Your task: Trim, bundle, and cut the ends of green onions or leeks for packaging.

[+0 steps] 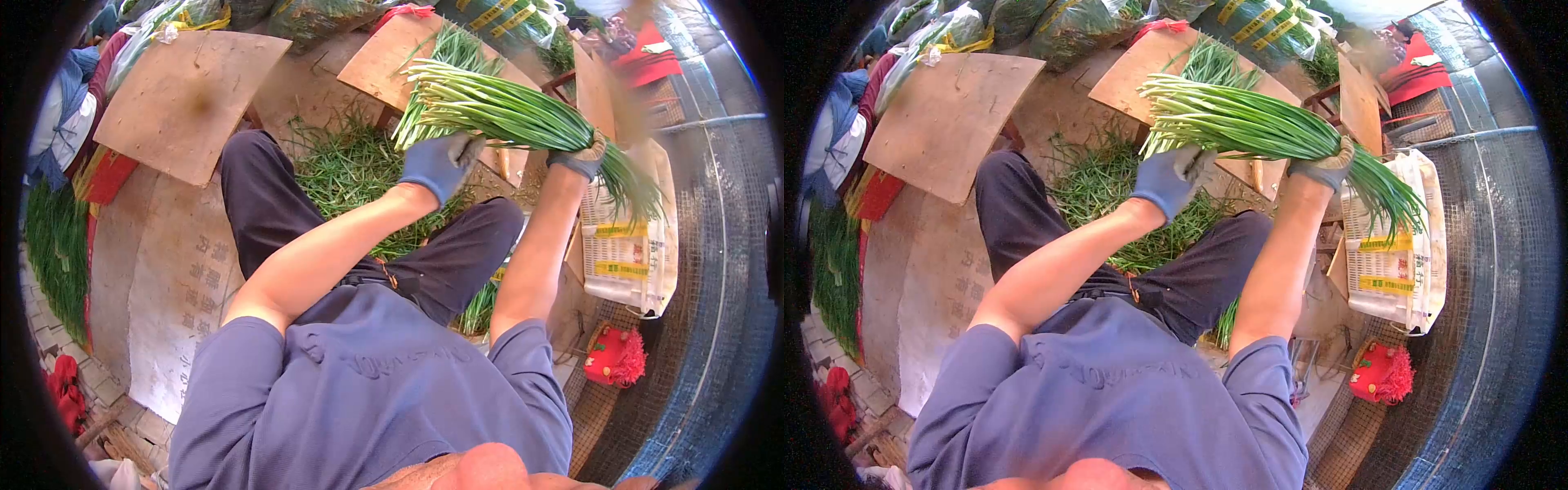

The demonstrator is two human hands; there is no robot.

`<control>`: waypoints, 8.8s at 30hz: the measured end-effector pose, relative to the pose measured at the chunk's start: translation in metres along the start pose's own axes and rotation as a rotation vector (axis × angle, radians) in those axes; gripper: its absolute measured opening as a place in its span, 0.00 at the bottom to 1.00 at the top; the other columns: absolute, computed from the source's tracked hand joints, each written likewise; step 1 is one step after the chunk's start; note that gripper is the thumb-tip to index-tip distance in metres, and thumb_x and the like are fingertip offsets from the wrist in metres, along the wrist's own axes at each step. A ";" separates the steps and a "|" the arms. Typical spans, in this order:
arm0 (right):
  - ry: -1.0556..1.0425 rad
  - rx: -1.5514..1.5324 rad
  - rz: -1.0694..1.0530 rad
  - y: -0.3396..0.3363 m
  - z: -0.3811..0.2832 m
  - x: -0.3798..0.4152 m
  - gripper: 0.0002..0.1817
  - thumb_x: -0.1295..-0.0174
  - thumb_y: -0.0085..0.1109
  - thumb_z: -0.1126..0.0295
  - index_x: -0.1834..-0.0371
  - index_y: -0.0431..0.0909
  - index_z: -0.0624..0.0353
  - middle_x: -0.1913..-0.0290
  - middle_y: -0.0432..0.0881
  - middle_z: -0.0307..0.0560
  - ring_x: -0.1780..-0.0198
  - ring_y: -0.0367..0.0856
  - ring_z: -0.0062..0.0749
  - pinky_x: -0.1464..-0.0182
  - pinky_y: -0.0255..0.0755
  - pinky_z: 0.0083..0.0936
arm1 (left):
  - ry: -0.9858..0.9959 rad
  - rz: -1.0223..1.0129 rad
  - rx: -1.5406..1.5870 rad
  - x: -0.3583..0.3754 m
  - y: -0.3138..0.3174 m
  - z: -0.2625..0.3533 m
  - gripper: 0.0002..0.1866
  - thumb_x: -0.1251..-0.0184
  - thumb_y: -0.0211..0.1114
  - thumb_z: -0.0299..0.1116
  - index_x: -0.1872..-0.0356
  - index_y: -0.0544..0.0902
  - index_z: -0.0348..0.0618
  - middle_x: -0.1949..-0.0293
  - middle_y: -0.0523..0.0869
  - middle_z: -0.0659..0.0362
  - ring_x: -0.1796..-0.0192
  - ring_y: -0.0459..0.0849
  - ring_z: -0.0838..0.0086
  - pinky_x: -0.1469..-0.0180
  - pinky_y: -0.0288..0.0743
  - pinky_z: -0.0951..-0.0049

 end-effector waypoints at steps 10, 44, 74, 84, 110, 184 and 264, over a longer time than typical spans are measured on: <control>0.078 0.185 -0.134 -0.069 0.014 -0.072 0.32 0.41 0.39 0.54 0.49 0.78 0.74 0.50 0.82 0.69 0.50 0.82 0.62 0.42 0.76 0.54 | 0.521 -0.547 0.117 0.070 0.038 0.073 0.11 0.27 0.55 0.44 0.59 0.80 0.50 0.70 0.85 0.48 0.67 0.84 0.47 0.66 0.78 0.53; 0.158 -0.040 0.015 -0.017 0.031 -0.006 0.30 0.46 0.44 0.54 0.49 0.77 0.68 0.52 0.83 0.63 0.52 0.81 0.61 0.46 0.75 0.61 | 0.594 -0.070 -0.277 0.027 0.051 0.039 0.09 0.39 0.59 0.41 0.76 0.79 0.51 0.79 0.81 0.57 0.76 0.82 0.56 0.74 0.74 0.55; -0.084 0.020 0.000 -0.002 -0.002 0.032 0.19 0.42 0.49 0.57 0.58 0.77 0.62 0.57 0.84 0.59 0.58 0.83 0.56 0.51 0.78 0.54 | -0.089 -0.309 0.163 0.082 -0.050 -0.058 0.15 0.27 0.58 0.37 0.43 0.81 0.47 0.52 0.86 0.56 0.60 0.86 0.69 0.58 0.78 0.70; 0.148 -0.470 -0.419 -0.013 0.025 0.052 0.17 0.39 0.62 0.61 0.55 0.79 0.62 0.59 0.84 0.46 0.51 0.78 0.37 0.41 0.73 0.38 | -0.365 -0.533 1.256 0.056 -0.038 -0.037 0.24 0.24 0.54 0.44 0.34 0.69 0.41 0.48 0.84 0.57 0.54 0.86 0.72 0.62 0.82 0.73; 0.397 -0.887 -0.763 0.006 -0.012 0.067 0.13 0.42 0.70 0.61 0.74 0.73 0.47 0.73 0.77 0.26 0.66 0.78 0.19 0.52 0.72 0.24 | 0.248 -0.331 -0.006 0.102 -0.037 -0.056 0.06 0.35 0.61 0.31 0.68 0.74 0.41 0.70 0.79 0.48 0.64 0.80 0.49 0.63 0.73 0.55; 0.402 -0.599 -0.905 0.036 -0.011 0.114 0.12 0.42 0.70 0.60 0.73 0.74 0.47 0.78 0.72 0.26 0.72 0.73 0.15 0.60 0.68 0.20 | 0.789 -0.046 0.421 0.097 -0.025 0.067 0.17 0.39 0.69 0.34 0.48 0.84 0.48 0.78 0.83 0.67 0.78 0.80 0.76 0.76 0.69 0.73; 0.413 -0.489 -1.252 0.060 -0.067 0.102 0.15 0.32 0.48 0.68 0.46 0.63 0.62 0.62 0.84 0.55 0.57 0.85 0.47 0.45 0.77 0.46 | -0.127 -0.152 0.391 0.047 -0.101 -0.015 0.08 0.33 0.68 0.33 0.65 0.84 0.39 0.73 0.84 0.61 0.73 0.77 0.81 0.70 0.72 0.77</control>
Point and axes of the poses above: each hand's wrist, its own x-axis away from the middle knuckle, its own y-axis out of the palm, z = x × y, the point moved 3 cm from there along -x, towards the middle knuckle
